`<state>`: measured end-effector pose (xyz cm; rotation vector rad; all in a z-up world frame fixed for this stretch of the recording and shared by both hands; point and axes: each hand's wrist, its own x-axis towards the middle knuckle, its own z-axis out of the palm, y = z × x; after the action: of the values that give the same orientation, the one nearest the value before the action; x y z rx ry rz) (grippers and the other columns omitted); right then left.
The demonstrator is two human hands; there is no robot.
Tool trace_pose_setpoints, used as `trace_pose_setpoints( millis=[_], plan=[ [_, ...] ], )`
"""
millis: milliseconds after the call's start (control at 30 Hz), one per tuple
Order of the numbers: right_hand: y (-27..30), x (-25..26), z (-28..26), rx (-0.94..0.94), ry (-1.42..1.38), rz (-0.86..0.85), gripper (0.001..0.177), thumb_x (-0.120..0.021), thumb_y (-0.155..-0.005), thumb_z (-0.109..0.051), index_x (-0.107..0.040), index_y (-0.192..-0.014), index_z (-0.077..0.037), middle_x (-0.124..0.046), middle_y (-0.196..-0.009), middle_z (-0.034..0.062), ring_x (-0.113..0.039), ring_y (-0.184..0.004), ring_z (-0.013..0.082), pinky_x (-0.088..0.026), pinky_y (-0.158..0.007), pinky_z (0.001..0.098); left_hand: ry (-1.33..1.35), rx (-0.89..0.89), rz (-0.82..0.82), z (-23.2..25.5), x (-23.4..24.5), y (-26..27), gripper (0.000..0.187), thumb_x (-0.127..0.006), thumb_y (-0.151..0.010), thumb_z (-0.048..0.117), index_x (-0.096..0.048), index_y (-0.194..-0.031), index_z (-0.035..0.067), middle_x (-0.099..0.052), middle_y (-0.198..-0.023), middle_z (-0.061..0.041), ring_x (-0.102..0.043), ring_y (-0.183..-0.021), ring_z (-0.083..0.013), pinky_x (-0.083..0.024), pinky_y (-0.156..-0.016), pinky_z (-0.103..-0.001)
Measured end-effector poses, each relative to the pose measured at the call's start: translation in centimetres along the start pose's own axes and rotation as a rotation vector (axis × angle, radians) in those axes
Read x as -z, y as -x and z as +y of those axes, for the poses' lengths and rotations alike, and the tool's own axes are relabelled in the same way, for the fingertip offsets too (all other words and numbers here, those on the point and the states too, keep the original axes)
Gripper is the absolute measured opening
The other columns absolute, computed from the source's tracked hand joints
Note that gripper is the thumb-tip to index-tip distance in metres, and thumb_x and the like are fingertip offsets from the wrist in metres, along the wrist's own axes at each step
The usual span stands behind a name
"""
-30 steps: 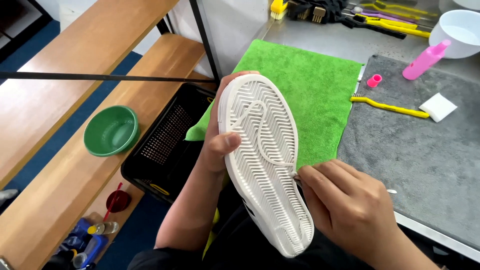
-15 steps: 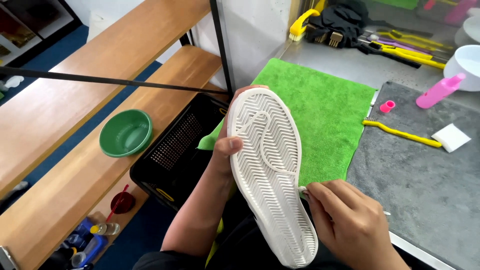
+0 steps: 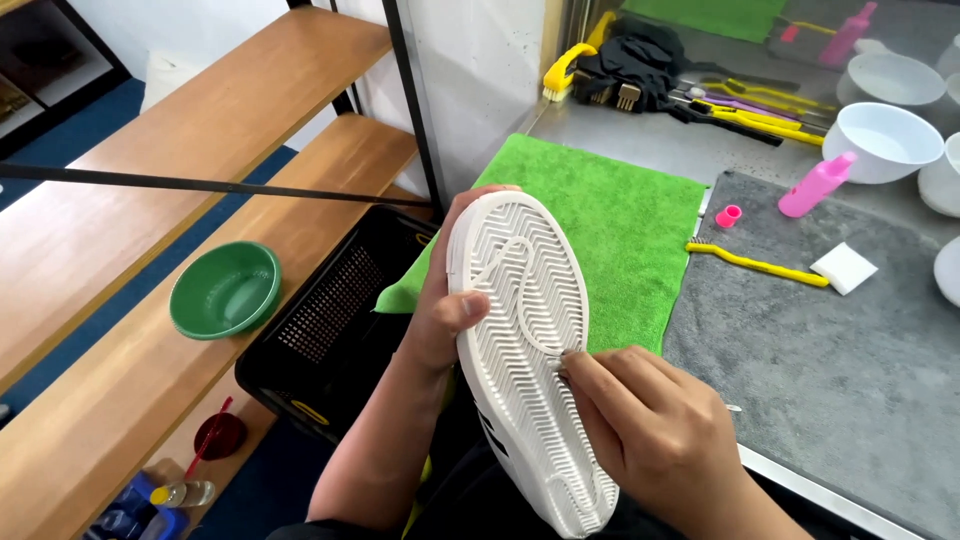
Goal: The person scrubs the sole of a white sneaker with a cotton swab, then applies a pink liquid from a small bottle onto the swab and continues scrubbing the sole. The shoe is held over a green towel on a metal workbench.
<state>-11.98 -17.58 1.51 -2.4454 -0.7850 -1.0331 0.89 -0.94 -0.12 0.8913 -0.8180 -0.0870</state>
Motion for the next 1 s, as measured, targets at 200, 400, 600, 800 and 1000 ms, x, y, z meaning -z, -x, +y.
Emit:
trace_pose_setpoints(
  millis=[200, 400, 600, 800, 1000],
  plan=[
    [-0.5, 0.4, 0.1, 0.021, 0.061, -0.017, 0.01, -0.059, -0.098, -0.007, -0.064, -0.1, 0.0, -0.063, -0.083, 0.008, -0.059, -0.064, 0.0237, -0.05, -0.059, 0.0348, -0.249, 0.021, 0.06, 1.3, -1.2, 0.1, 0.076, -0.068, -0.078, 0.049, -0.044, -0.136, 0.005, -0.05, -0.121, -0.007, -0.05, -0.106, -0.0141, -0.044, -0.092, -0.03],
    [-1.1, 0.6, 0.3, 0.036, 0.128, -0.036, 0.011, -0.055, -0.1, -0.008, -0.063, -0.098, -0.002, -0.059, -0.08, 0.0075, -0.054, -0.059, 0.0232, -0.045, -0.053, 0.0342, -0.328, 0.03, 0.077, 2.0, -1.8, 0.1, 0.076, -0.066, -0.077, 0.046, -0.044, -0.136, 0.004, -0.051, -0.119, -0.007, -0.05, -0.104, -0.0132, -0.043, -0.091, -0.029],
    [-1.1, 0.5, 0.7, 0.012, 0.3, -0.093, 0.012, -0.052, -0.1, -0.004, -0.061, -0.094, -0.009, -0.053, -0.074, 0.0015, -0.05, -0.058, 0.0204, -0.041, -0.046, 0.0349, -0.581, 0.044, 0.093, 2.0, -2.2, -0.3, 0.067, -0.058, -0.077, 0.037, -0.044, -0.134, 0.004, -0.051, -0.125, -0.009, -0.05, -0.115, -0.0188, -0.043, -0.104, -0.035],
    [0.1, 0.5, 1.8, 0.014, 0.209, -0.213, 0.009, -0.053, -0.097, -0.009, -0.057, -0.091, -0.012, -0.05, -0.07, 0.0001, -0.055, -0.06, 0.0208, -0.043, -0.043, 0.0391, -0.556, 0.094, 0.075, 1.0, -2.7, -0.6, 0.066, -0.059, -0.079, 0.038, -0.045, -0.133, 0.004, -0.053, -0.122, -0.008, -0.05, -0.112, -0.0176, -0.043, -0.101, -0.033],
    [0.4, 1.0, 2.6, -0.135, -0.207, -0.04, 0.011, -0.054, -0.101, -0.012, -0.062, -0.099, -0.005, -0.063, -0.083, 0.0087, -0.061, -0.067, 0.0265, -0.049, -0.058, 0.0366, -0.315, 0.121, 0.083, 0.0, -1.7, -1.2, 0.071, -0.063, -0.077, 0.043, -0.044, -0.134, 0.005, -0.052, -0.119, -0.01, -0.052, -0.107, -0.0187, -0.046, -0.092, -0.033]
  ],
)
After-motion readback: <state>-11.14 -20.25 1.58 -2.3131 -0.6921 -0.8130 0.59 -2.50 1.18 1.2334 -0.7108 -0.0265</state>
